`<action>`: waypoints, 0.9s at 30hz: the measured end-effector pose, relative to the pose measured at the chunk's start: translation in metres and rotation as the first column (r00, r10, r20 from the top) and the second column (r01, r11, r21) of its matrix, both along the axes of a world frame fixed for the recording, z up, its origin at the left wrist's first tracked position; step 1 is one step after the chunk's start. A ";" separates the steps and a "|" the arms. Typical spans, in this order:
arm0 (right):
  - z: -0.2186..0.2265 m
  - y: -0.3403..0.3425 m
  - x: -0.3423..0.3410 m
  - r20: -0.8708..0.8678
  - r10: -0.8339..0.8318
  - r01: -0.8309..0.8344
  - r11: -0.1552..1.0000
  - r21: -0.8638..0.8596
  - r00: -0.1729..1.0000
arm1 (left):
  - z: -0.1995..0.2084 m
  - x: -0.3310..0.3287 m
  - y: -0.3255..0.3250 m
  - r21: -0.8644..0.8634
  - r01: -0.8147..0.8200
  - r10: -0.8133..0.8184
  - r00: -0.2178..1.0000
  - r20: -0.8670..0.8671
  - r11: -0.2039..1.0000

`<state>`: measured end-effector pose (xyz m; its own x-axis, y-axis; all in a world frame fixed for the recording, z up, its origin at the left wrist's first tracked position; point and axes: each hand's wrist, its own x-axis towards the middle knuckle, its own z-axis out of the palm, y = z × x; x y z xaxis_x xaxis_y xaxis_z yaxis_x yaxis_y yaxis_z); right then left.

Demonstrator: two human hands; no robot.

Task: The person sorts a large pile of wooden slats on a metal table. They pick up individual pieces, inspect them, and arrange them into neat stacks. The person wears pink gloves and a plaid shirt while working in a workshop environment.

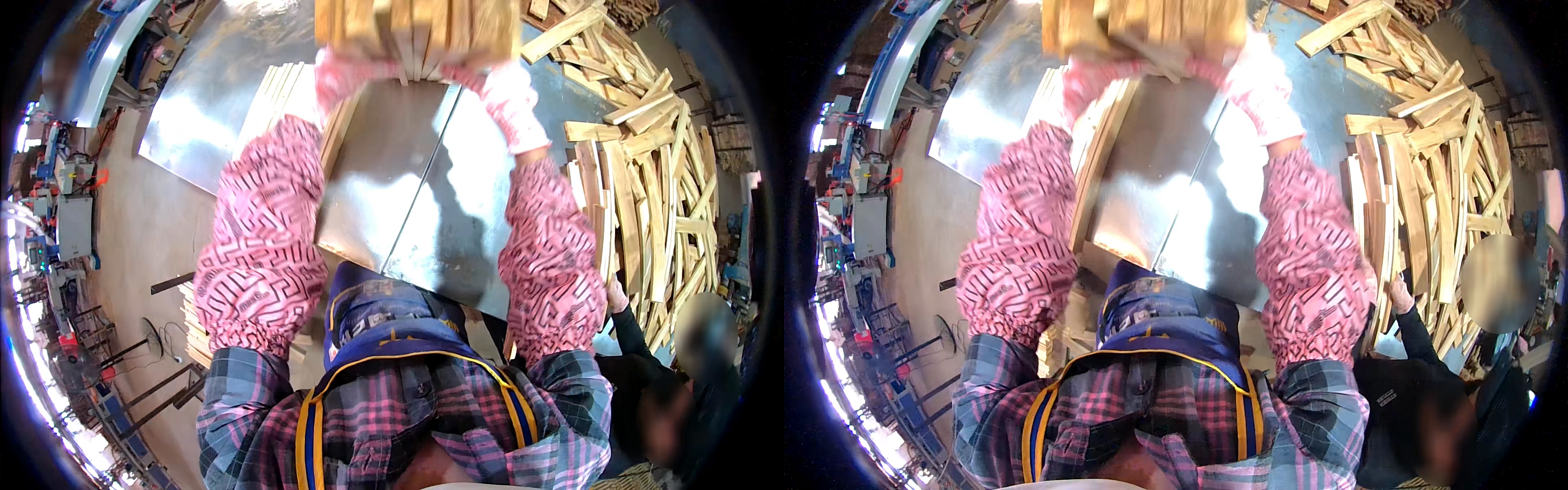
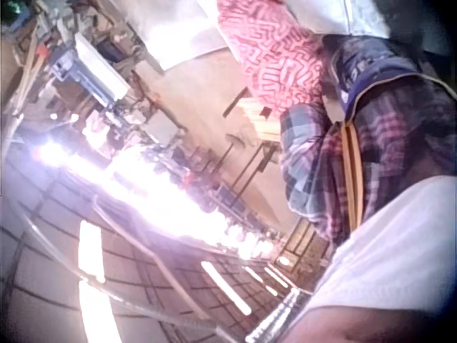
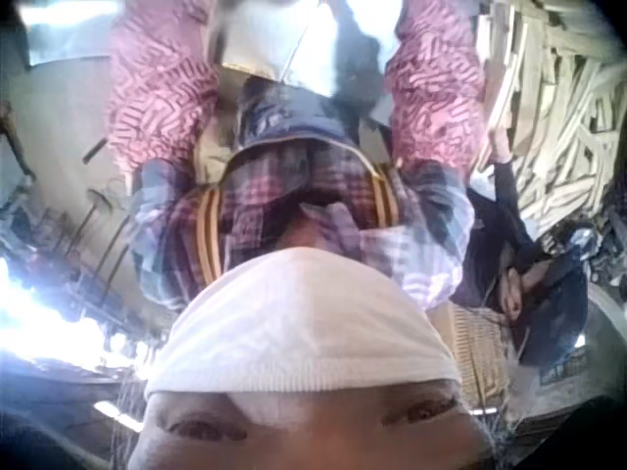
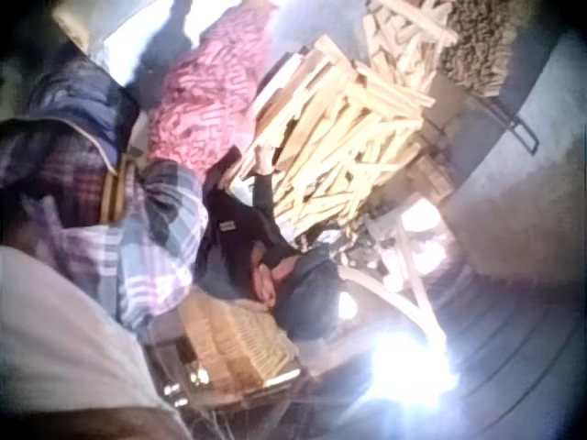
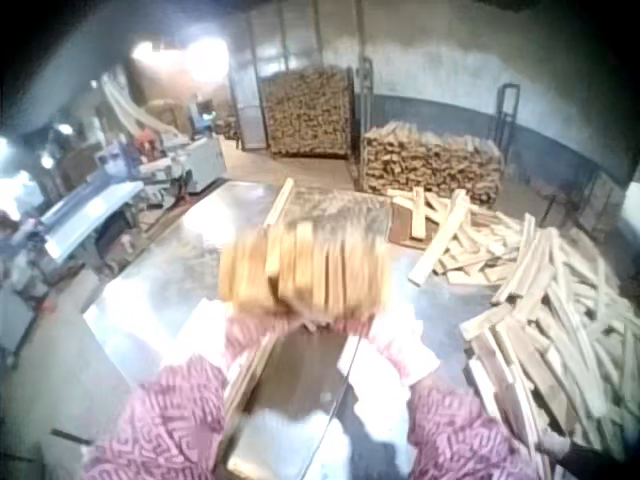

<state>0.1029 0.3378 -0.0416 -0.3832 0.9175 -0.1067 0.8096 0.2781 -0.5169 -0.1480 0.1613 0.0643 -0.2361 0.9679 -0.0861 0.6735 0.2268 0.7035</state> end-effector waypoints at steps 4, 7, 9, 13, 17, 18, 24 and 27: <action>-0.020 -0.069 -0.005 -0.103 0.082 -0.082 0.997 0.002 0.991 | -0.087 0.023 -0.054 -0.279 -0.104 0.045 0.977 -0.209 0.955; -0.030 -0.143 0.026 -0.150 0.219 -0.213 0.976 0.053 0.964 | -0.135 0.059 -0.110 -0.517 -0.135 -0.036 0.951 -0.306 0.845; -0.027 -0.166 0.056 -0.096 0.403 -0.395 0.914 0.095 0.910 | -0.163 0.077 -0.128 -0.609 -0.112 -0.135 0.929 -0.344 0.785; -0.047 -0.186 0.091 0.332 0.526 -0.443 0.846 -0.297 0.783 | -0.200 0.081 -0.154 -0.460 0.106 -0.345 0.810 -0.475 0.881; -0.072 -0.139 0.064 0.187 0.176 -0.075 0.890 -0.450 0.967 | -0.183 0.085 -0.129 -0.606 -0.115 0.194 0.979 0.066 0.787; -0.091 -0.142 0.064 0.127 0.051 0.000 0.928 -0.374 0.991 | -0.188 0.090 -0.137 -0.630 -0.106 0.183 0.981 0.059 0.770; -0.098 -0.170 0.036 0.084 0.018 0.015 0.925 -0.379 0.996 | -0.187 0.123 -0.202 -0.728 -0.083 0.071 0.996 -0.047 0.680; -0.075 -0.205 0.032 -0.067 0.072 -0.089 0.947 -0.310 0.995 | -0.157 0.115 -0.234 -0.396 -0.140 0.010 0.950 -0.313 0.908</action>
<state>0.1345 0.1328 -0.1163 -0.4674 0.8076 -0.3597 0.7597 0.1588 -0.6306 -0.0328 -0.0730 -0.0930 -0.3834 0.8401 -0.3837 0.8050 0.5077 0.3070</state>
